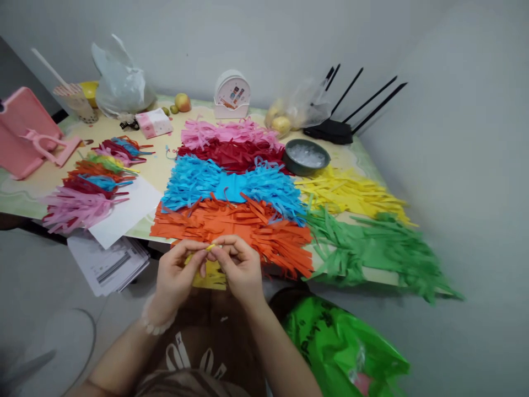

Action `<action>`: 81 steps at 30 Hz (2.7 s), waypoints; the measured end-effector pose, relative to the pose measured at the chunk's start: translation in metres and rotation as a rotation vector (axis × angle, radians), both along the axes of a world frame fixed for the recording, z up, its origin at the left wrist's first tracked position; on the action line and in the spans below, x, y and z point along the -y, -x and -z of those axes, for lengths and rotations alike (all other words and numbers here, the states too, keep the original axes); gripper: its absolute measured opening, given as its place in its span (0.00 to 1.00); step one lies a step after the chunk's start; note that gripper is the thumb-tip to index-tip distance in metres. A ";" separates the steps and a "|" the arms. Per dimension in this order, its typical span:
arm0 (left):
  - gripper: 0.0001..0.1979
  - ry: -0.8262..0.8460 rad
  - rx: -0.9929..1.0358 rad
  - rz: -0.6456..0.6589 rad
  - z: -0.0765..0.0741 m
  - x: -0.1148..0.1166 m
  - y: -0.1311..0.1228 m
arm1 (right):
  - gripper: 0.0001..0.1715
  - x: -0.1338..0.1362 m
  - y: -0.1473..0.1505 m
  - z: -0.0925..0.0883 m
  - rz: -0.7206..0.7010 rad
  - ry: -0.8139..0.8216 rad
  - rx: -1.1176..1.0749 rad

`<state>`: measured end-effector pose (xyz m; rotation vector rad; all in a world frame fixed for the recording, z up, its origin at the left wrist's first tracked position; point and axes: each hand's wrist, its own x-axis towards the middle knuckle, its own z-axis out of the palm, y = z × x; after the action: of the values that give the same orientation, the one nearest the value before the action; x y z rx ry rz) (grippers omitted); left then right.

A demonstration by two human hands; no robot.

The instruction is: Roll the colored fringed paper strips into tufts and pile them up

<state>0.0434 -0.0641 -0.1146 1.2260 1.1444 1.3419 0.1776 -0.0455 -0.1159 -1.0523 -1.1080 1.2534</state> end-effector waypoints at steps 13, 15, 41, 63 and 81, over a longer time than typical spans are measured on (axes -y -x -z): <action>0.02 -0.027 -0.068 0.009 -0.006 -0.002 -0.004 | 0.08 0.005 -0.001 0.005 0.012 0.028 -0.077; 0.03 -0.041 -0.082 0.005 -0.007 -0.003 -0.004 | 0.09 0.006 0.000 0.006 0.032 0.039 -0.072; 0.03 -0.114 -0.150 0.007 -0.004 -0.004 -0.001 | 0.13 0.001 -0.006 -0.004 -0.107 0.043 0.091; 0.04 0.029 -0.149 0.009 -0.006 -0.001 0.002 | 0.11 0.001 -0.016 -0.008 -0.142 0.135 0.026; 0.09 0.139 0.035 0.084 -0.006 -0.001 0.002 | 0.15 0.002 -0.015 -0.007 -0.132 0.186 0.043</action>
<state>0.0419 -0.0630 -0.1085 1.1337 1.1294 1.1964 0.1927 -0.0472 -0.1088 -1.1644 -1.1245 1.4669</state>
